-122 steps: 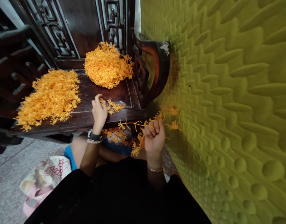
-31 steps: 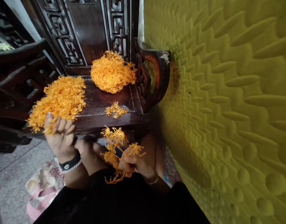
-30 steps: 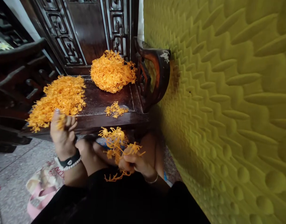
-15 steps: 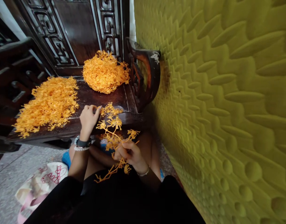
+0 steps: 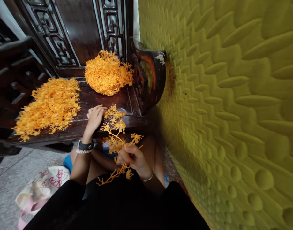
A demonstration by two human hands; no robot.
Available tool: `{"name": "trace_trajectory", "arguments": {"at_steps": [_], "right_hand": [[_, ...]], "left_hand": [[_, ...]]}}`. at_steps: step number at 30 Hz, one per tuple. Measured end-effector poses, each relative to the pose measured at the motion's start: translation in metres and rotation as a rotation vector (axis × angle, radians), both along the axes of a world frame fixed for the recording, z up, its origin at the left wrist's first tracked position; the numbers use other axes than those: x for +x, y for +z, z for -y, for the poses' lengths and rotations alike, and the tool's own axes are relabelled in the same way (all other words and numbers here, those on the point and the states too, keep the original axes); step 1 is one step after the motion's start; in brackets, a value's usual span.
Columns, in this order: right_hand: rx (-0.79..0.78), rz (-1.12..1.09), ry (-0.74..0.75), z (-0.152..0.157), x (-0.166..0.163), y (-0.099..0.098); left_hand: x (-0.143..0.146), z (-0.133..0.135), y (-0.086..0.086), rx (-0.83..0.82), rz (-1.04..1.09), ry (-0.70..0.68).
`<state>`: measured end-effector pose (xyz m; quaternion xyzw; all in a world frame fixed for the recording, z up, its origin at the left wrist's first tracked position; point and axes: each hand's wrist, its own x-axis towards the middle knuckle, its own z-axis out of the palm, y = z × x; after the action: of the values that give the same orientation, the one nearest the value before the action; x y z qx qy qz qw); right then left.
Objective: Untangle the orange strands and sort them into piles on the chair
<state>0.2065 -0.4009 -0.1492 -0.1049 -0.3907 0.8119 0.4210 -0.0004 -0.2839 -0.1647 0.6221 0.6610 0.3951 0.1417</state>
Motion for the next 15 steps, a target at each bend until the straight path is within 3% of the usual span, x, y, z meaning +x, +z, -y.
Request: {"name": "trace_trajectory", "arguments": {"at_steps": [2,5,7,9,12,15], "right_hand": [[0.043,-0.016,0.006,0.001,0.002,0.001],[0.104,0.066,0.077,0.003,0.004,0.007],[0.127,0.143,0.163,0.004,0.005,0.013],[0.132,0.161,0.234,0.003,0.005,0.017],[0.12,0.144,0.277,-0.002,0.003,0.019],[0.121,0.17,0.321,-0.003,-0.002,0.019]], "left_hand": [[0.007,0.018,0.019,0.147,0.114,-0.018],[0.016,0.056,0.05,0.303,0.337,-0.316],[0.021,0.08,0.065,0.202,0.373,-0.577],[0.024,0.097,0.07,0.065,0.373,-0.749],[0.024,0.108,0.064,0.007,0.376,-0.717],[0.022,0.11,0.052,0.125,0.407,-0.438]]}}
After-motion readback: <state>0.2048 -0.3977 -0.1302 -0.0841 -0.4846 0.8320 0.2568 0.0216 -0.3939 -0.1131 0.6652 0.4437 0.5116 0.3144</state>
